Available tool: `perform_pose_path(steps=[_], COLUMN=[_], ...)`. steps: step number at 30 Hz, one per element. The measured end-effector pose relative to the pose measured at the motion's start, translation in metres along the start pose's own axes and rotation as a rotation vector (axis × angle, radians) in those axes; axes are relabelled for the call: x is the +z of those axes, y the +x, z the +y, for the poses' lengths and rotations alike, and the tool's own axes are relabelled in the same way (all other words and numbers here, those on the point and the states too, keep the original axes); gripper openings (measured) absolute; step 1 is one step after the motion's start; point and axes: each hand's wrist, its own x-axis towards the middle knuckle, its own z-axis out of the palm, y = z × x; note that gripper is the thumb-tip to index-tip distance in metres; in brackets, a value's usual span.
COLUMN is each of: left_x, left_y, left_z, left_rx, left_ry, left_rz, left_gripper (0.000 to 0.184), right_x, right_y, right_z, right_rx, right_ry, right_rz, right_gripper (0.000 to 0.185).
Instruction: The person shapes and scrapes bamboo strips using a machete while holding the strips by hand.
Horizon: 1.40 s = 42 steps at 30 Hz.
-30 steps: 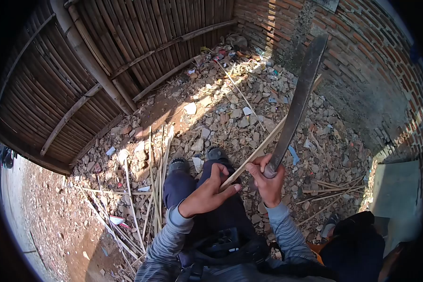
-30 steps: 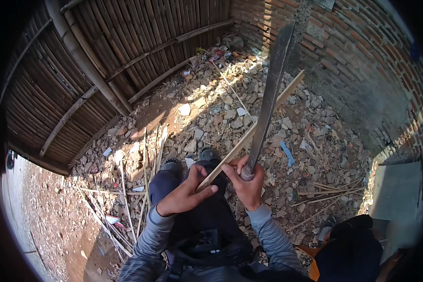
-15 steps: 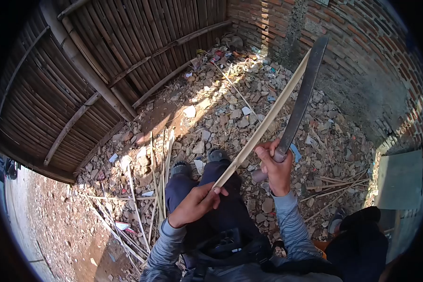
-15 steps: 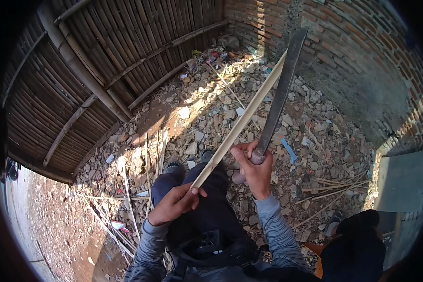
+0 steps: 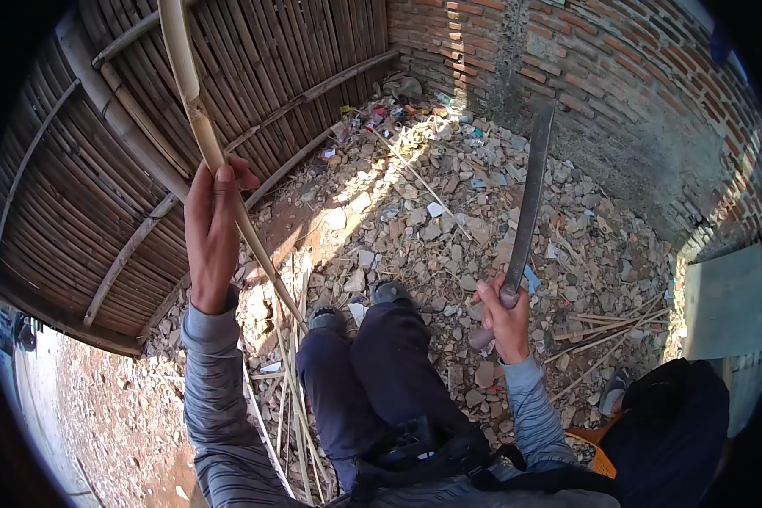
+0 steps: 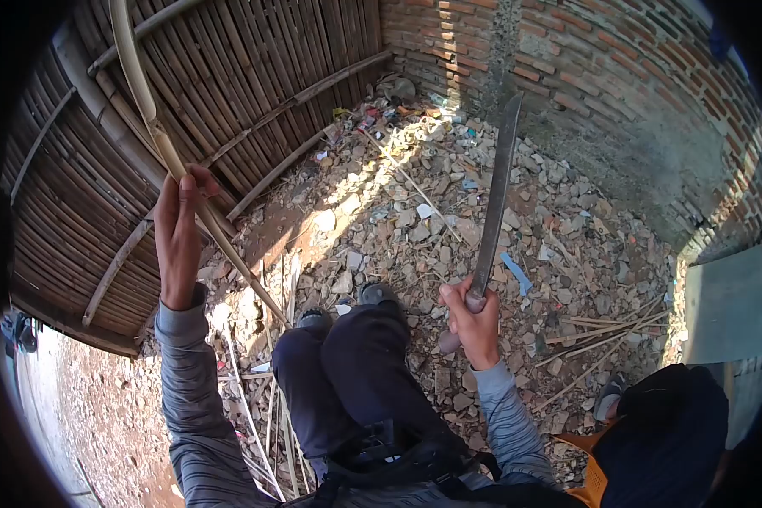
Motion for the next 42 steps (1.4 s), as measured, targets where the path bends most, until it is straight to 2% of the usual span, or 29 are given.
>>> perform_pose_path(steps=[2, 3, 5, 9, 13, 17, 19, 26, 33, 35, 36, 37, 39, 40, 41, 42], left_x=[0.012, 0.016, 0.026, 0.041, 0.062, 0.102, 0.122, 0.177, 0.172, 0.166, 0.160, 0.150, 0.129, 0.114, 0.098, 0.081], left_y=[0.006, 0.005, 0.001, -0.004, -0.006, -0.039, -0.053, -0.098, -0.117, -0.115, -0.114, -0.112, -0.112, -0.108, -0.112, -0.113], left_z=[-0.003, -0.010, -0.025, -0.017, -0.010, -0.025, -0.041, -0.056, -0.048, -0.044, -0.052, -0.043, -0.023, -0.033, -0.037, -0.026], left_rx=[0.154, 0.156, 0.307, 0.374, 0.408, 0.156, 0.154, -0.015, 0.016, 0.105, 0.122, 0.124, 0.028, 0.036, 0.040, 0.039], left_ry=[-0.192, -0.192, -0.280, -0.405, -0.488, -0.467, -0.484, -0.554, -0.527, -0.353, -0.321, -0.319, -0.283, -0.256, -0.256, -0.444], left_rz=[0.187, 0.185, 0.124, 0.256, 0.285, 0.166, 0.046, -0.091, -0.221, -0.312, -0.394, -0.391, -0.502, -0.598, -0.595, -0.480], left_gripper=[0.027, 0.027, 0.024, 0.022, 0.020, 0.025, 0.025, 0.018, 0.018, 0.022, 0.041, 0.041, 0.067, 0.105, 0.105, 0.118], right_x=[-0.004, -0.005, -0.006, -0.012, -0.012, -0.006, -0.002, 0.016, 0.030, 0.031, 0.031, 0.029, 0.026, 0.025, 0.024, 0.024], right_y=[0.000, 0.000, 0.001, 0.001, 0.000, -0.003, -0.001, 0.020, 0.038, 0.048, 0.052, 0.056, 0.064, 0.065, 0.067, 0.068], right_z=[0.002, 0.003, 0.004, 0.007, 0.016, 0.019, 0.019, 0.025, 0.029, 0.035, 0.041, 0.048, 0.059, 0.061, 0.062, 0.062], right_rx=[0.012, 0.027, 0.037, 0.048, 0.036, 0.066, 0.077, -0.053, -0.052, -0.024, 0.012, 0.009, -0.033, -0.037, -0.027, -0.017], right_ry=[-0.001, -0.008, -0.012, -0.048, -0.045, -0.041, -0.049, -0.131, -0.084, -0.041, -0.001, 0.000, -0.031, -0.032, -0.017, -0.002], right_rz=[0.011, 0.021, 0.028, 0.014, 0.017, 0.001, -0.002, -0.059, -0.241, -0.274, -0.305, -0.308, -0.342, -0.345, -0.346, -0.344], right_gripper=[0.031, 0.031, 0.032, 0.033, 0.033, 0.032, 0.032, 0.030, 0.028, 0.028, 0.028, 0.028, 0.028, 0.028, 0.028, 0.029])
